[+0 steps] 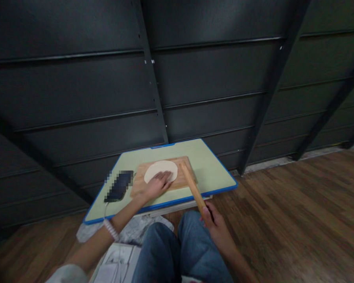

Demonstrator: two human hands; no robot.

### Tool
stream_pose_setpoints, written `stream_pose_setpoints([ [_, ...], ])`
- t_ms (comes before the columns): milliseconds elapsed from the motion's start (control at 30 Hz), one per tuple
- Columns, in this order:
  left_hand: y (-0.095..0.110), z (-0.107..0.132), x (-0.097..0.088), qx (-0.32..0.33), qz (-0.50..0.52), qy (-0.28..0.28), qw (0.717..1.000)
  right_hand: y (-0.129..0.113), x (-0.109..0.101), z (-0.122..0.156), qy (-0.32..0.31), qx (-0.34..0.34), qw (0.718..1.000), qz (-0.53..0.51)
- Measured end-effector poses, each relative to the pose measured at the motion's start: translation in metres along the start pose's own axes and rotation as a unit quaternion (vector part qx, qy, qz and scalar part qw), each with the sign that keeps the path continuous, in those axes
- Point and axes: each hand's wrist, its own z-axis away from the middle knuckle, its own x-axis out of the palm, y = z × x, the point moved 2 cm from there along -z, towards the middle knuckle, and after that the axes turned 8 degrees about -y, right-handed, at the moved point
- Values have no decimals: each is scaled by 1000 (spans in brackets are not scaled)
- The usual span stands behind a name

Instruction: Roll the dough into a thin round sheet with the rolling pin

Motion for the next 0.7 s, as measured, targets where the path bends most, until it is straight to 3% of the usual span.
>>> stream_pose_setpoints([
  [67, 3, 1, 5, -31, 36, 6, 999, 3, 1, 5, 11, 10, 1000, -8],
  [200, 0, -1, 5, -33, 75, -40, 996, 8, 3, 14, 24, 15, 999, -16],
  [500, -13, -10, -8, 112, -19, -59, 992, 23, -1, 30, 40, 26, 999, -9],
  [600, -17, -4, -4, 120, 8, -35, 992, 24, -4, 34, 49, 34, 998, -8],
  [700, -23, 4, 0, 69, 72, 22, 995, 27, -5, 40, 58, 46, 997, -11],
])
